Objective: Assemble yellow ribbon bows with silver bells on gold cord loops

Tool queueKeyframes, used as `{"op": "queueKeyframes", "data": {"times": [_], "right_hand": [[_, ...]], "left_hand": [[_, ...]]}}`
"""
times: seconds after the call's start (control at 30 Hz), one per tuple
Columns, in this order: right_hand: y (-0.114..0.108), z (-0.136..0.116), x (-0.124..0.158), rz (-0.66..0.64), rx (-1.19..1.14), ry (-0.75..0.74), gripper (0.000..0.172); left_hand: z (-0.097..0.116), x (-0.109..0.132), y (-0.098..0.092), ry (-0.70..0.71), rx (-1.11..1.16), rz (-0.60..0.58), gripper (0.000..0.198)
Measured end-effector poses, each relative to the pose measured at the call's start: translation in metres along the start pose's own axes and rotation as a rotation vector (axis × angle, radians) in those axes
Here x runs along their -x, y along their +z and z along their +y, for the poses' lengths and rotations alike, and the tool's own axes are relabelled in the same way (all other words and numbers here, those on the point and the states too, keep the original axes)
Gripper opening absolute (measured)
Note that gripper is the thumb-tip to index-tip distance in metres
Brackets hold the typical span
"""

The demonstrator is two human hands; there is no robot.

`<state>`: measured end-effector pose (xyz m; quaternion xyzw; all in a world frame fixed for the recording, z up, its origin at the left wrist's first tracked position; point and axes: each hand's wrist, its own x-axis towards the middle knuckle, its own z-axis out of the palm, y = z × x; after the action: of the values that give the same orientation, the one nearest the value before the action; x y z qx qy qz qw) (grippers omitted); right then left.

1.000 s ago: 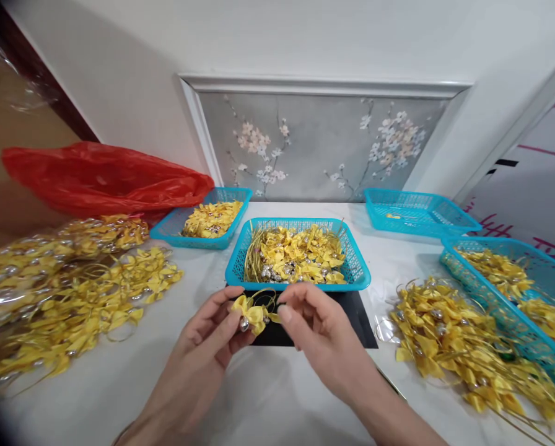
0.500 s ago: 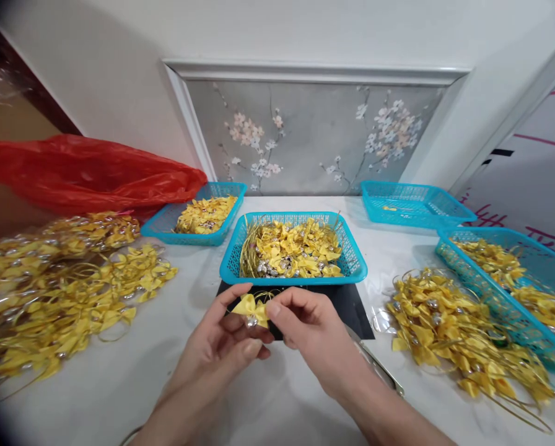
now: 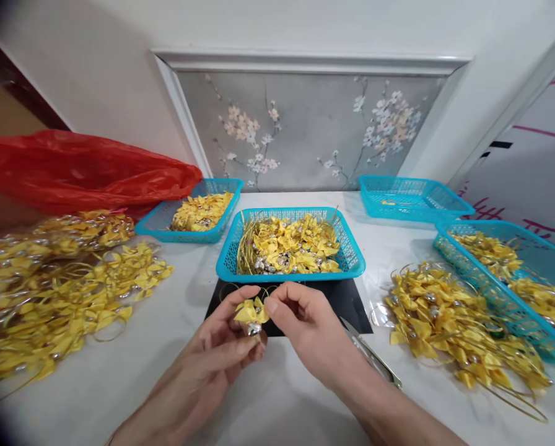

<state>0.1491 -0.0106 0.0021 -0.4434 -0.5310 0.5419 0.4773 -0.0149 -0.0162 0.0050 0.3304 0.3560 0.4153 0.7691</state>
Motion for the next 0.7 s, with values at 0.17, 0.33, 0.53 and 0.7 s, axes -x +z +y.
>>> {"op": "queueKeyframes", "data": {"times": [0.17, 0.33, 0.53, 0.7], "right_hand": [[-0.002, -0.0048, 0.001, 0.021, 0.102, -0.065, 0.031], [-0.0055, -0.0069, 0.0017, 0.05, 0.103, -0.076, 0.032], [-0.0032, -0.0031, 0.0022, 0.032, 0.143, -0.096, 0.029], [0.0009, 0.0004, 0.0024, -0.009, 0.135, -0.083, 0.026]], "left_hand": [[0.0014, 0.0013, -0.004, -0.003, -0.103, 0.005, 0.045], [0.0027, 0.0015, -0.0086, 0.123, -0.213, -0.001, 0.034], [0.0054, -0.0001, -0.0048, 0.175, -0.245, 0.065, 0.02], [0.0034, -0.0016, -0.002, 0.196, -0.266, 0.131, 0.016]]}}
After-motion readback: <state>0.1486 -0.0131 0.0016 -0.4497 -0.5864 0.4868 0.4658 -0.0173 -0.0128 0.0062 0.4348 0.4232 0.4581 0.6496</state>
